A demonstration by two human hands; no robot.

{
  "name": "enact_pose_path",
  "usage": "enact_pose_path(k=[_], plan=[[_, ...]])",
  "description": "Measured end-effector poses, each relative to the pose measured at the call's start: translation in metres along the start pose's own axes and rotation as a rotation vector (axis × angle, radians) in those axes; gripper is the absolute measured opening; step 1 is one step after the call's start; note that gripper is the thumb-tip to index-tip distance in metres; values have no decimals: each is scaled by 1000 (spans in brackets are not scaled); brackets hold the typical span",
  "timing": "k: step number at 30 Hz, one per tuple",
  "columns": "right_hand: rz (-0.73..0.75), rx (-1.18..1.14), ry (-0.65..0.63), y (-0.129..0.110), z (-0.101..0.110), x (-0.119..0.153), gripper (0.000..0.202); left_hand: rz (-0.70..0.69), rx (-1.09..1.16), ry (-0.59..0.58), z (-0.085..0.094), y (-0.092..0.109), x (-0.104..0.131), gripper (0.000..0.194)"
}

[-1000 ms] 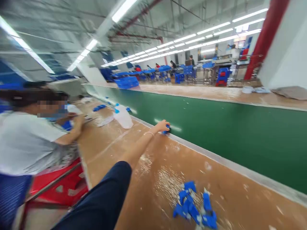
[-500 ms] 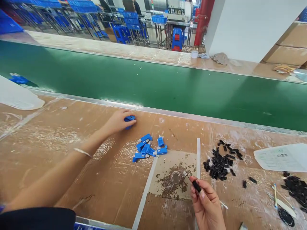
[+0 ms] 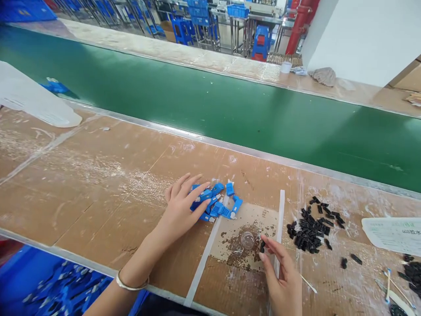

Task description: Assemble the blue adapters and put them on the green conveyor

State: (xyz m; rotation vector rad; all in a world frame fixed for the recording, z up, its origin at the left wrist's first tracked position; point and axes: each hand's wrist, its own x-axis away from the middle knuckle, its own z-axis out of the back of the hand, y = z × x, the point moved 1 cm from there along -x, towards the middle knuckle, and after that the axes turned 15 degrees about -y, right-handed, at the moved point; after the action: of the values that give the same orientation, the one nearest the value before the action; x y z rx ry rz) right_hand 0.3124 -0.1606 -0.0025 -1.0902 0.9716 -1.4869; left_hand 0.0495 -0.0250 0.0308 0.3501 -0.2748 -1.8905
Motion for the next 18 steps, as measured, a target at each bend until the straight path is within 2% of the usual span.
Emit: enact_pose_path(k=[2,4,6,8,12,15,18], plan=[[58,163,-31,-6,-3,-2,34,-101,-9,-2,2,21,-1,28],[137,288,-77,-9,-3,-4,33,-218,6,-72,-1,42,-4,21],[198,386,-113,-11,-2,-7,33,-240,-19,-120,-8,59,-9,19],[221,461,-123,-11,-1,-8,34,-199,-50,-123,-18,68,-13,20],[227,521,-127,-11,1,-9,36,-208,-3,-112,-36,70,-14,22],[266,560,-108,-12,-1,-8,35,-241,70,-93,-39,69,-9,22],[302,602,-77,-12,-1,-9,34,-204,342,-66,-34,66,-3,29]])
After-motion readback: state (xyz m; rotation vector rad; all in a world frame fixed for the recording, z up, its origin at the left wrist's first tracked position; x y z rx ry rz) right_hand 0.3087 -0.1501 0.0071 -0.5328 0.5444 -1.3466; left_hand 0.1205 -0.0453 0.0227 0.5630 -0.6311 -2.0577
